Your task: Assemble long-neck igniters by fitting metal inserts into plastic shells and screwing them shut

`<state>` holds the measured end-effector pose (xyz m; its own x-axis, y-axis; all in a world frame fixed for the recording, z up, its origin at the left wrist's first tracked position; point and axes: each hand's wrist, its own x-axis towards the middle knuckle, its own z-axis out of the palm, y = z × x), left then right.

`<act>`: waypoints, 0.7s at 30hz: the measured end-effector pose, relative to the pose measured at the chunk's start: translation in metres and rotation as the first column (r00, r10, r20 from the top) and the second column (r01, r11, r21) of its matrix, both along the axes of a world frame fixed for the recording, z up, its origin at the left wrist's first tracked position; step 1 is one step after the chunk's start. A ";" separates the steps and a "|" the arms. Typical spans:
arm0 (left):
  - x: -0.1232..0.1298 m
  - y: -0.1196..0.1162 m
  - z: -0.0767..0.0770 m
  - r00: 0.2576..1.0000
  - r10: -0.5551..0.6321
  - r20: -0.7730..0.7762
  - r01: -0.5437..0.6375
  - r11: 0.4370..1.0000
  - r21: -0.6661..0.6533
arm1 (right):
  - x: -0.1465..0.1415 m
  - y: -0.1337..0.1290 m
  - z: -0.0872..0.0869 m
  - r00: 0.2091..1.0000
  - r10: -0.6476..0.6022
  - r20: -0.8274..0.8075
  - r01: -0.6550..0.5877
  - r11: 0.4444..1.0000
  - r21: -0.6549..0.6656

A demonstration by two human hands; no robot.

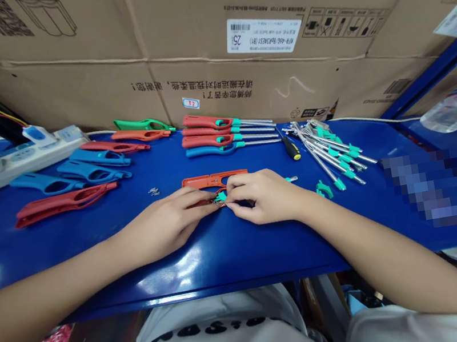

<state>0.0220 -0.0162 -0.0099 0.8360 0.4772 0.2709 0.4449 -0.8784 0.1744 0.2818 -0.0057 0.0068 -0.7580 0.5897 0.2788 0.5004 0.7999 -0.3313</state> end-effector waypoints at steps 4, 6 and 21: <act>0.001 0.000 0.002 1.000 0.003 -0.003 -0.003 1.000 0.000 | 0.007 0.005 0.010 0.999 -0.007 -0.046 0.006 0.999 -0.032; 0.001 0.000 0.002 1.000 0.003 -0.008 -0.003 1.000 -0.002 | 0.010 0.006 0.013 0.999 -0.014 -0.029 0.013 0.999 -0.047; 0.001 0.001 0.001 1.000 0.008 0.011 -0.008 1.000 -0.030 | 0.011 0.015 0.005 0.997 -0.021 0.071 0.030 0.992 -0.126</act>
<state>0.0228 -0.0157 -0.0091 0.8293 0.4917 0.2655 0.4496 -0.8693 0.2056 0.2924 0.0089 0.0113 -0.7571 0.6362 0.1481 0.5454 0.7405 -0.3928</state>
